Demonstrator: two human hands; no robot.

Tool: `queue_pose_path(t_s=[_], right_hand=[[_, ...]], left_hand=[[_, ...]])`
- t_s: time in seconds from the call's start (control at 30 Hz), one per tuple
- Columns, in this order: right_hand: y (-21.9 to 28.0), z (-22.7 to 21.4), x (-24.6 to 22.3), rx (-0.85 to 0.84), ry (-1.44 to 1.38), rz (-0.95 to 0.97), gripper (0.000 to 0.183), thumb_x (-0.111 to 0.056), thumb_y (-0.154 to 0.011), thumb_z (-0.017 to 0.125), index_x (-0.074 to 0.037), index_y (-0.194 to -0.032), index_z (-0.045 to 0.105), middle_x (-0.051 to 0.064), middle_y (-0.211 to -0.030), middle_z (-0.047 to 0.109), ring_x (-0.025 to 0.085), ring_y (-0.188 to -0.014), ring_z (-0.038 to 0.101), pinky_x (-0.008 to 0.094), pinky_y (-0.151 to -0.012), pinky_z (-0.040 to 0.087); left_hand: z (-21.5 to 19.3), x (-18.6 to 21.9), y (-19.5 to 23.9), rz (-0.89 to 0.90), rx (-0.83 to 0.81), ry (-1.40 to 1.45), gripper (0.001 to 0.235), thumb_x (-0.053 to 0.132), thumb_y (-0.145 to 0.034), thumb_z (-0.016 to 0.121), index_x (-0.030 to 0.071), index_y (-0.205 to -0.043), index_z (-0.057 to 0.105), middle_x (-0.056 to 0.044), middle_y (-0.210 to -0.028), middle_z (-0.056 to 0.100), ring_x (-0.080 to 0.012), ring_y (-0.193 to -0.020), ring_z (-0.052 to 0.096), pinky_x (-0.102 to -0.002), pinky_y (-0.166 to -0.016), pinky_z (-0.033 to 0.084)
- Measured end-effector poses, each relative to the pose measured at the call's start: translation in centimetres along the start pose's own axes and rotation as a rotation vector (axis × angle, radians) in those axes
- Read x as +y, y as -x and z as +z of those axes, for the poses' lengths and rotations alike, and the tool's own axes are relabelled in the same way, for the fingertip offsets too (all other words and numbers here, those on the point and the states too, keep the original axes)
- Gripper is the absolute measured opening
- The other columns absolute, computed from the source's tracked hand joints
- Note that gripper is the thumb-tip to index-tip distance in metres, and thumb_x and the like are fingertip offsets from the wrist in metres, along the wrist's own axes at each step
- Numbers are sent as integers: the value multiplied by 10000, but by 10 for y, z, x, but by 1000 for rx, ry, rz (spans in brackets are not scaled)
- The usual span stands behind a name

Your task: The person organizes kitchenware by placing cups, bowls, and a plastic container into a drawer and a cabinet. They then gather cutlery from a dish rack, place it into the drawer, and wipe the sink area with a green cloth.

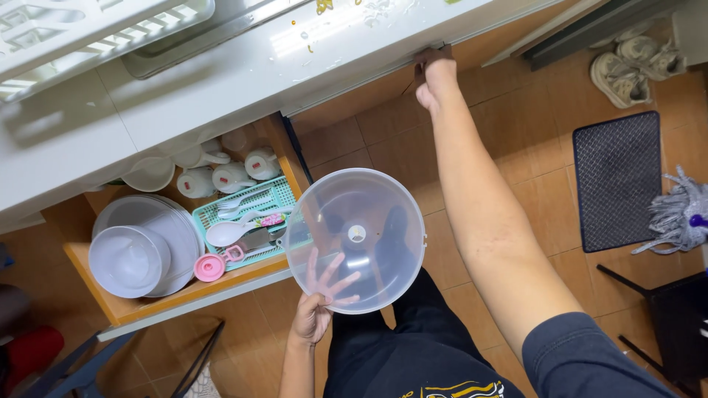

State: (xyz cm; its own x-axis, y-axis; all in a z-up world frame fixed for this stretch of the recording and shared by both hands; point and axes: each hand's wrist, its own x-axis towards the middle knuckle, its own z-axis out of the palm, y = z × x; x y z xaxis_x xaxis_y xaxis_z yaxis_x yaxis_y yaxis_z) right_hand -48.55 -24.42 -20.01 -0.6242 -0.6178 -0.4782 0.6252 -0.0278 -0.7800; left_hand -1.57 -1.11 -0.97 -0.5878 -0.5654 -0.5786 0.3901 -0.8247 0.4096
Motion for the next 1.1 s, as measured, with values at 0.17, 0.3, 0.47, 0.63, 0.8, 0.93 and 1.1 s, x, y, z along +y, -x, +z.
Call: queue_pose_path(t_s=[0.17, 0.3, 0.47, 0.63, 0.8, 0.93, 1.1], right_hand=[[29, -47, 18, -138, -59, 151, 467, 58, -985, 573, -51, -1427, 466, -40, -1117, 568, 95, -978, 539, 265, -798, 463], [199, -78, 45, -309, 233, 149, 542, -326, -1125, 529, -149, -1606, 353, 0, -972, 486, 144, -836, 448, 280, -681, 378], [427, -156, 202, -384, 395, 910, 334, -113, -998, 575, 94, -1257, 537, 106, -1032, 629, 176, -814, 641, 281, -613, 494], [500, 0, 217, -600, 271, 806, 795, 40, -807, 531, -230, -1526, 323, -24, -1420, 550, 89, -874, 578, 239, -666, 445], [464, 38, 270, -400, -43, 796, 69, 23, -992, 595, 41, -1056, 579, 145, -959, 608, 201, -813, 616, 300, -735, 512], [450, 57, 263, -345, -1, 657, 122, 32, -945, 508, 75, -981, 617, 159, -897, 660, 214, -804, 648, 293, -702, 510], [409, 96, 250, -360, -143, 563, 166, 50, -960, 476, 149, -1053, 571, 250, -1036, 639, 240, -834, 629, 383, -874, 631]], left_hand=[[-1, -8, 9, 44, 5, 7, 1122, -23, -675, 477, 304, -1640, 8, -264, -1648, 235, -563, -1367, 439, -627, -937, 559], [-9, -4, 52, 118, 26, 49, 1108, 3, -677, 474, 325, -1637, 24, -247, -1654, 237, -558, -1382, 424, -629, -971, 525], [-48, 6, 120, 339, 133, 183, 1030, 31, -749, 491, 308, -1668, 120, -206, -1685, 235, -583, -1419, 358, -589, -1072, 374], [-101, 13, 179, 500, 259, 216, 1000, 59, -760, 476, 305, -1671, 146, -211, -1672, 274, -576, -1422, 358, -622, -1085, 372], [-151, 18, 220, 570, 327, 249, 989, 82, -757, 461, 306, -1667, 147, -210, -1671, 279, -555, -1433, 361, -631, -1062, 374], [-188, 9, 253, 541, 306, 285, 981, 92, -764, 455, 311, -1657, 114, -200, -1659, 292, -550, -1422, 373, -607, -1093, 393], [-228, 3, 287, 454, 287, 277, 998, 75, -744, 455, 289, -1651, 96, -190, -1650, 312, -544, -1416, 396, -594, -1085, 406]])
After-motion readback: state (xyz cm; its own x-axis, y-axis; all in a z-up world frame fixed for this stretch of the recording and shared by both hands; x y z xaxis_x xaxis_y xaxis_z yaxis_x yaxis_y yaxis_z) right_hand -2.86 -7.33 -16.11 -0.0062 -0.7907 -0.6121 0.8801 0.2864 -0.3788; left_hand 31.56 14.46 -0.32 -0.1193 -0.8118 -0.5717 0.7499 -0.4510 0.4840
